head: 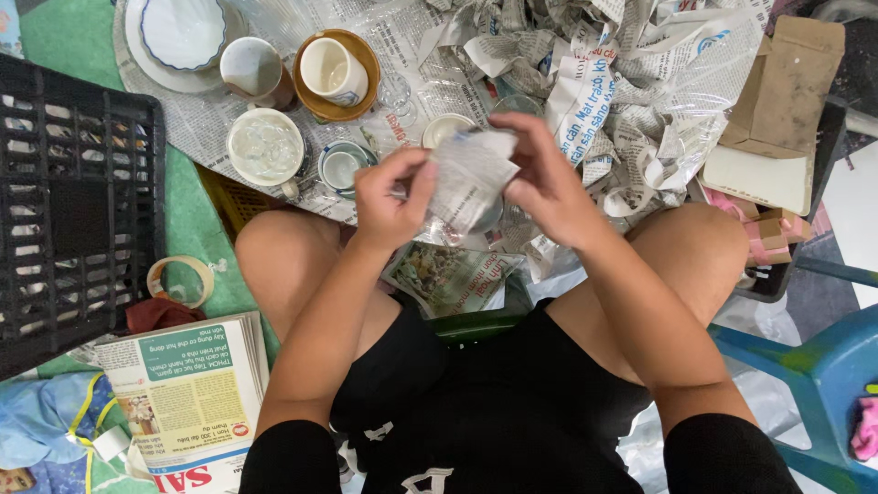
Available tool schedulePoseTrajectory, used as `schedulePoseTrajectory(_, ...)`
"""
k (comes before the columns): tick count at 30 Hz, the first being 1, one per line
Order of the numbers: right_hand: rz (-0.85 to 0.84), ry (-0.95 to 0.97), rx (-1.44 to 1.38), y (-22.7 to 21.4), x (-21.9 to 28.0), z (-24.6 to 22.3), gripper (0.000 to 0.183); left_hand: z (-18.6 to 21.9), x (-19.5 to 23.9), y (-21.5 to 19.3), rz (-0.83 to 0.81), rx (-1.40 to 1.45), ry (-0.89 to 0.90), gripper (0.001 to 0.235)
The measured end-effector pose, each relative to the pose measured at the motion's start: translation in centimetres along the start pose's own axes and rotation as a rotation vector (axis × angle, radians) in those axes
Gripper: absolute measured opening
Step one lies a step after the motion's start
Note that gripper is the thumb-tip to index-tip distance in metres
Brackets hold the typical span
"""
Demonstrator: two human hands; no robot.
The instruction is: The person wraps small ceramic cups and bowls individually in newspaper sheets. They fold the paper around each item, place the wrapped pieces into a black plastic crate, and repeat the process with additional items from the table.
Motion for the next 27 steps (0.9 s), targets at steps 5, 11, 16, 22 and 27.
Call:
schedulePoseTrajectory(5, 0.064, 0.233, 0.036, 0.7, 1.3, 2.9, 0.042, 0.1, 0.4, -0.3, 0.066, 0.019, -0.041, 0.011)
schedulePoseTrajectory(11, 0.195, 0.302, 0.073, -1.4, 1.8, 4.7, 0.016, -0.1, -0.6, 0.4, -0.258, 0.122, -0.168, 0.013)
schedulePoseTrajectory(16, 0.175, 0.256, -0.036, -1.3, 1.6, 4.3, 0.019, 0.5, -0.7, 0.5, -0.236, 0.191, -0.085, 0.024)
schedulePoseTrajectory(22, 0.011, 0.047, 0.010, -1.4, 1.0, 3.5, 0.026, 0.7, -0.8, 0.6, -0.226, 0.254, 0.073, 0.038)
schedulePoseTrajectory(27, 0.080, 0.285, -0.144, -1.6, 1.0, 3.3, 0.029, 1.1, -0.6, 0.3, -0.232, 0.170, 0.158, 0.036)
Point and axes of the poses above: each hand's wrist, its own x-axis away from the middle knuckle, its own y-axis out of the palm, z = x × y, the point moved 4 cm from there along -x, towards the middle knuckle, and after that the axes turned 2 degrees about z, right-handed, at the moved point
